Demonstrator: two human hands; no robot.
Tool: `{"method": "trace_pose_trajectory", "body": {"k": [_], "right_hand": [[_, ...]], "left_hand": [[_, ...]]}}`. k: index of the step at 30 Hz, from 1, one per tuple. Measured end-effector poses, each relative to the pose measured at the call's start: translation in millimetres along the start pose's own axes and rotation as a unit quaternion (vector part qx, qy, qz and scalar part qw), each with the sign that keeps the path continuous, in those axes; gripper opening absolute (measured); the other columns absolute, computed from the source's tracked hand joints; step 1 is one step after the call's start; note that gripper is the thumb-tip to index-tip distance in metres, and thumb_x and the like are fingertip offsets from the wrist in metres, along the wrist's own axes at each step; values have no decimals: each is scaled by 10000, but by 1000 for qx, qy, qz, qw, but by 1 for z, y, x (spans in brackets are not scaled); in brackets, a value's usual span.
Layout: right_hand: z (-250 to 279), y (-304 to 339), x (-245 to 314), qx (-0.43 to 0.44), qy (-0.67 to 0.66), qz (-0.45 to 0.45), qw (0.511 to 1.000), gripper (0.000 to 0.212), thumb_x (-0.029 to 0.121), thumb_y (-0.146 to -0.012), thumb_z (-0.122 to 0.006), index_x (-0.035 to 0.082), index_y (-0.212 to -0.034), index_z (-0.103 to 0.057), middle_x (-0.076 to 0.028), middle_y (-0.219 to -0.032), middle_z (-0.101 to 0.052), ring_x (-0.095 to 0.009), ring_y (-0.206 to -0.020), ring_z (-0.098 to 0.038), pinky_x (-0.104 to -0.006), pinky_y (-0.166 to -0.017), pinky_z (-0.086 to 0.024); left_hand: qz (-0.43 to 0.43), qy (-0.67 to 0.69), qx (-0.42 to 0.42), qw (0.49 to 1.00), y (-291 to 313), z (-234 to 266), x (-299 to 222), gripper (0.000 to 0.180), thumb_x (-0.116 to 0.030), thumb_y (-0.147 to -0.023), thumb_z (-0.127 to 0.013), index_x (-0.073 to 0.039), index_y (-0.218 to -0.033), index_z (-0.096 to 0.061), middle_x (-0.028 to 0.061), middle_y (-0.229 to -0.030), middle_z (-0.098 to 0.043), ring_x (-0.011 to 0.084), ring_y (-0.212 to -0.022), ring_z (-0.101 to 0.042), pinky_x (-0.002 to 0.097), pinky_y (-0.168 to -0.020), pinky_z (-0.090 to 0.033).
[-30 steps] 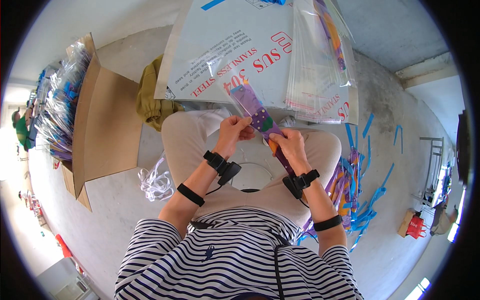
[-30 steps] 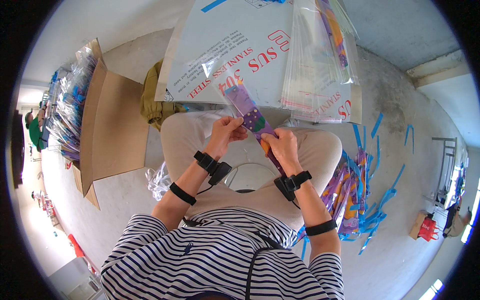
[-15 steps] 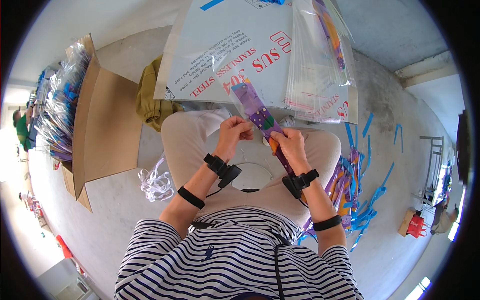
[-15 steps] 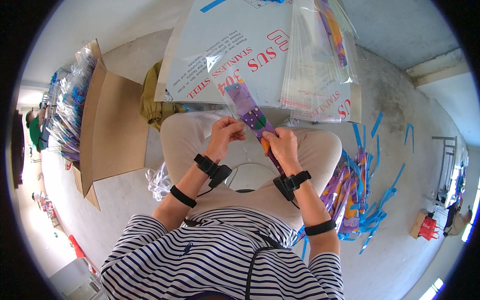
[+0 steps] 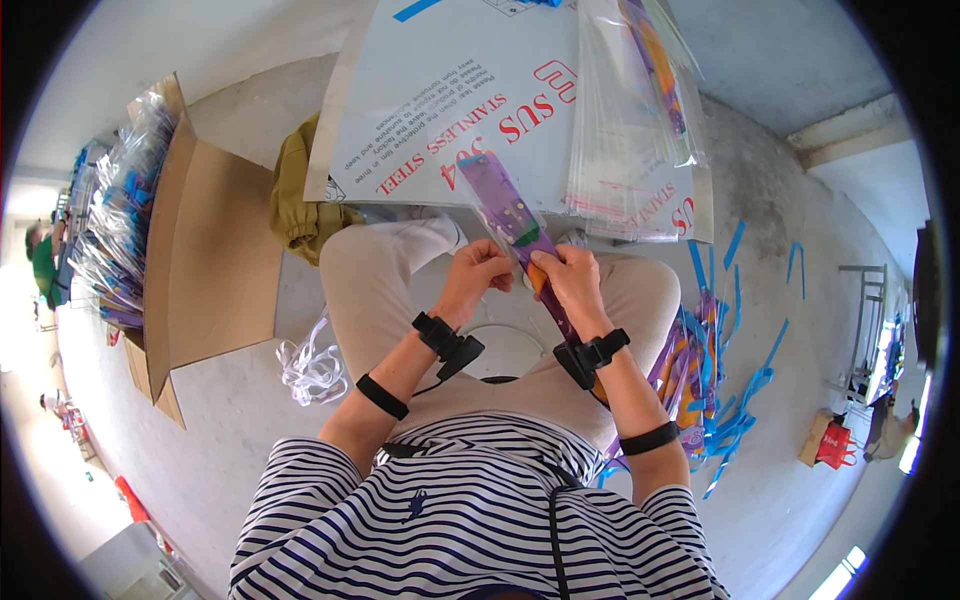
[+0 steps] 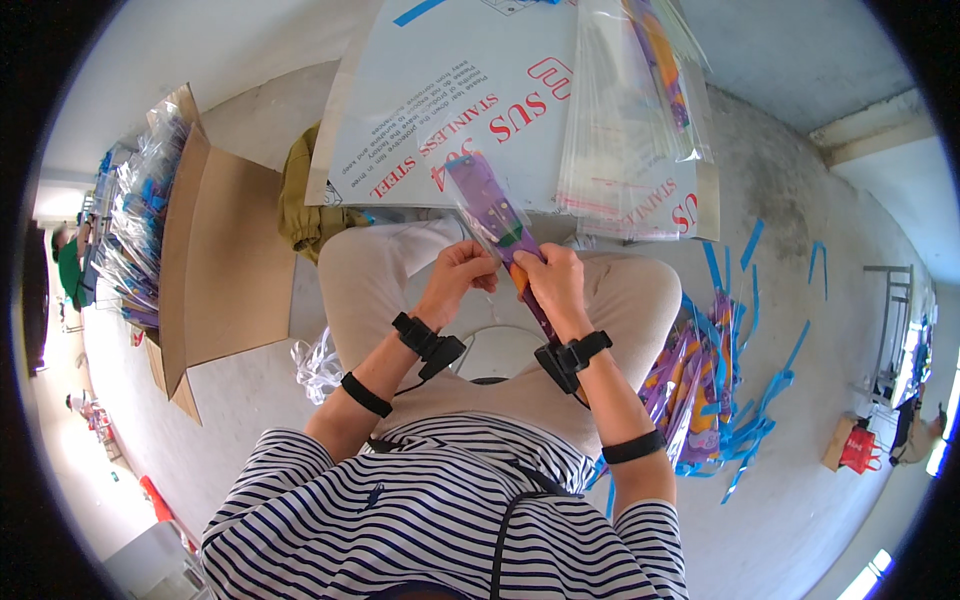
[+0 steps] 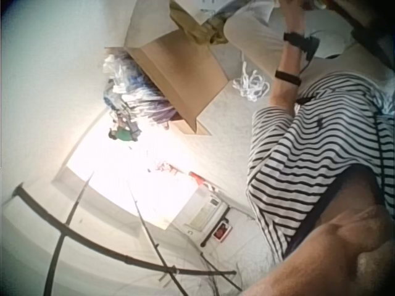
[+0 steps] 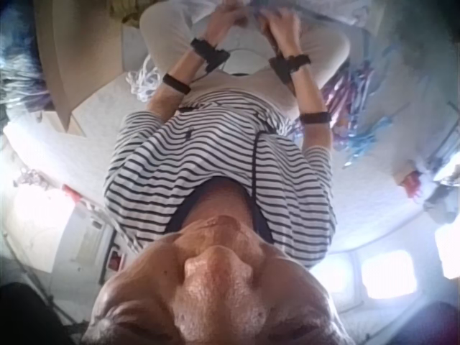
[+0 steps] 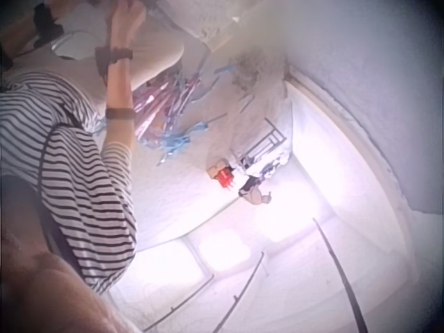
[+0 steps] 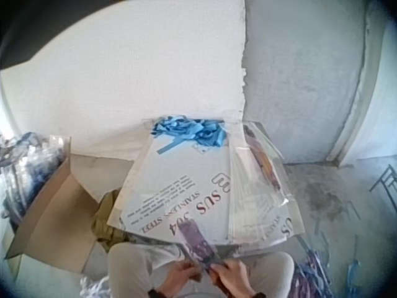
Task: Packaging decorative party hats into plastic bags for distribution.
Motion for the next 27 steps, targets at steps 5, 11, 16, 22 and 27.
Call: {"method": "trace_pose_trajectory", "body": {"k": [5, 11, 16, 22, 27], "right_hand": [[-4, -5, 9, -4, -16, -3, 1000, 295, 199, -834, -723, -82, -782, -649, -138, -635, -653, -203, -470, -643, -329, -436, -493], [-14, -1, 9, 43, -32, 0, 999, 289, 188, -822, -743, -80, -782, -643, -130, -639, -649, -200, -471, -641, -325, -420, -488], [-10, -13, -7, 145, 10, 10, 989, 302, 246, -942, -658, -50, -883, -663, -114, -710, -675, -171, -562, -659, -299, -531, -540], [9, 21, -16, 219, -144, -90, 961, 310, 244, -970, -631, -62, -950, -677, -120, -767, -688, -187, -604, -683, -292, -564, -565], [1, 14, -11, 153, -102, -48, 982, 270, 183, -959, -633, -77, -906, -681, -107, -723, -671, -187, -590, -679, -294, -510, -547]], "left_hand": [[80, -50, 88, 992, 6, 6, 2, 144, -155, -871, -714, -61, -889, -607, 44, -831, -672, 160, -759, -669, 314, -719, -557], [55, 245, 24, 968, -30, 20, -11, 291, -219, -900, -728, -42, -1103, -617, 68, -1019, -685, 214, -992, -670, 382, -904, -538], [14, 227, 69, 971, -41, 2, -13, 338, -164, -940, -669, 4, -1221, -588, 125, -1173, -672, 263, -1105, -643, 424, -1005, -498], [13, 247, -7, 969, -40, 13, -33, 245, -86, -929, -655, 44, -1132, -608, 168, -1101, -685, 317, -1052, -663, 463, -981, -518], [0, 230, 84, 970, -33, -12, -17, 290, -170, -940, -670, 0, -1168, -613, 118, -1140, -678, 258, -1108, -645, 417, -1000, -503]]}}
Point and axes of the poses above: each hand's wrist, its own y-axis away from the middle knuckle, its own z-axis out of the back of the hand, x = y × z, the point moved 5 cm from there along -y, towards the middle knuckle
